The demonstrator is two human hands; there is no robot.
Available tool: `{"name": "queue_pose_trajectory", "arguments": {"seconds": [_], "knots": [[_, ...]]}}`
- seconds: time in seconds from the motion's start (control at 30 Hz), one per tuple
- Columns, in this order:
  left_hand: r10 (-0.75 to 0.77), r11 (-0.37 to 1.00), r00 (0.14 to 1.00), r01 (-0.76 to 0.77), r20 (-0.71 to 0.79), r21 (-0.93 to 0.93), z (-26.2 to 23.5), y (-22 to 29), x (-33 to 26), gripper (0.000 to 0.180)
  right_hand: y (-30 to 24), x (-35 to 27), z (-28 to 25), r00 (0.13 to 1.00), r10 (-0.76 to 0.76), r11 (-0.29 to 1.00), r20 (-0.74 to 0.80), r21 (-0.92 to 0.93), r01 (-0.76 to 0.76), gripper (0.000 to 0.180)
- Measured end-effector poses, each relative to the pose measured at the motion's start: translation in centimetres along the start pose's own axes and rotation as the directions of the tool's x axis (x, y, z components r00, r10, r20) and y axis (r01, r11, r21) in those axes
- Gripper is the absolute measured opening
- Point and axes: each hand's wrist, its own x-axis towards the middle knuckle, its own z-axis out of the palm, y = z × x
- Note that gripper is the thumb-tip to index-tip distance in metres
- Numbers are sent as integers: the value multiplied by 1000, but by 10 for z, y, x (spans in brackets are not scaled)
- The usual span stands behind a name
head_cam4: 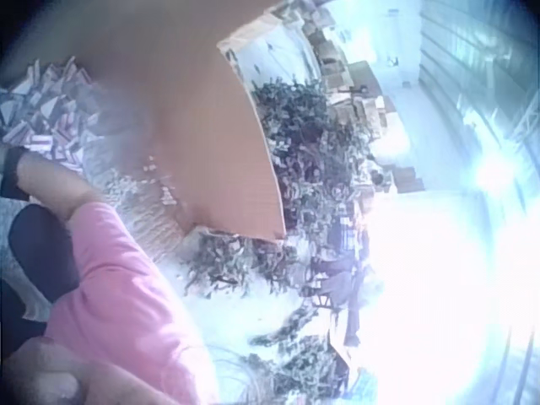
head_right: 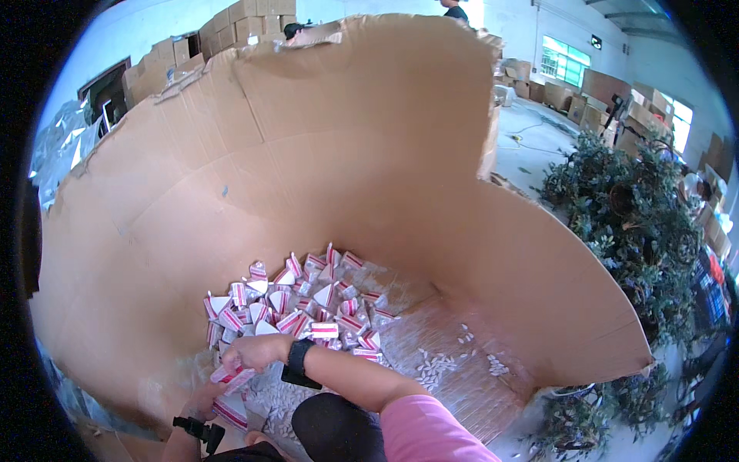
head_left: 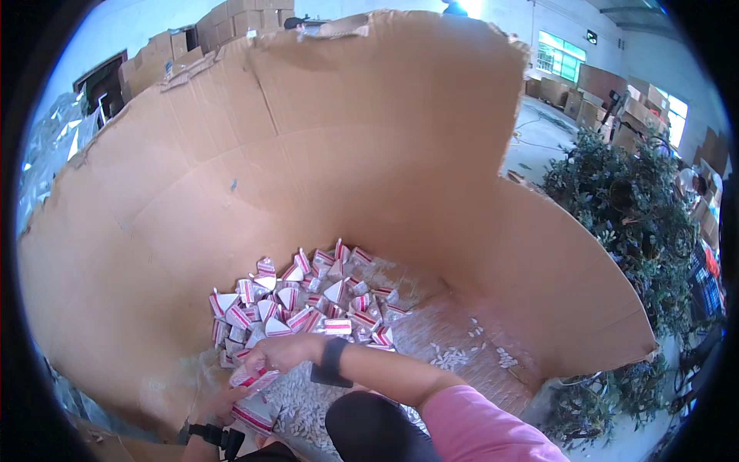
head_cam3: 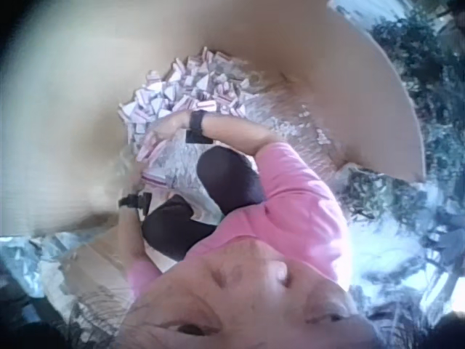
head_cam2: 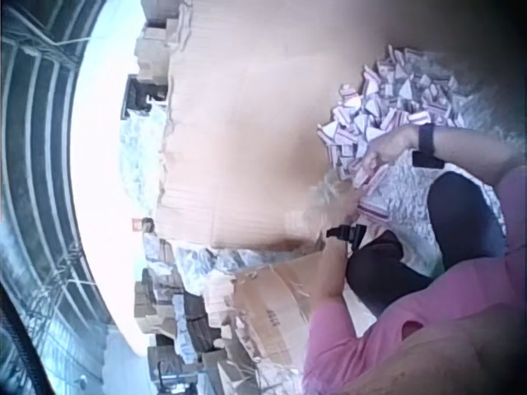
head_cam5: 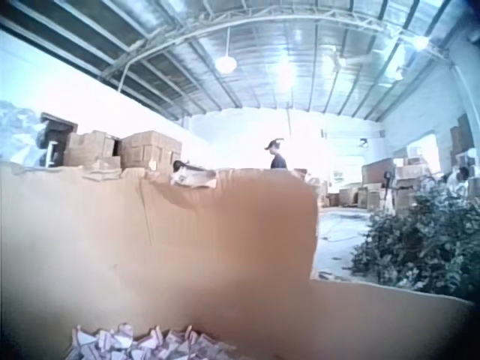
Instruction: Sorting small packaged products inside a large bulk container.
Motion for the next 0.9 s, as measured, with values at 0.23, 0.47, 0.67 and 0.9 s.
{"name": "queue_pose_trajectory", "arguments": {"seconds": [0.23, 0.47, 0.67, 0.9], "knots": [[167, 986, 972, -163, -163, 38, -12, 10, -7, 54, 7, 8, 7, 868, -175, 949, -465, -316, 22, 23], [303, 953, 942, -301, -146, 32, 1, 29, -25, 59, -12, 7, 9, 828, -196, 852, -525, -509, -121, 28], [261, 965, 961, -260, -91, 19, -16, 27, -45, 54, -40, -1, 11, 887, -265, 955, -378, -232, 186, 28], [186, 980, 981, -189, -53, -61, -37, 14, -51, 50, -41, 3, 19, 934, -226, 961, -278, 96, 261, 29]]}}
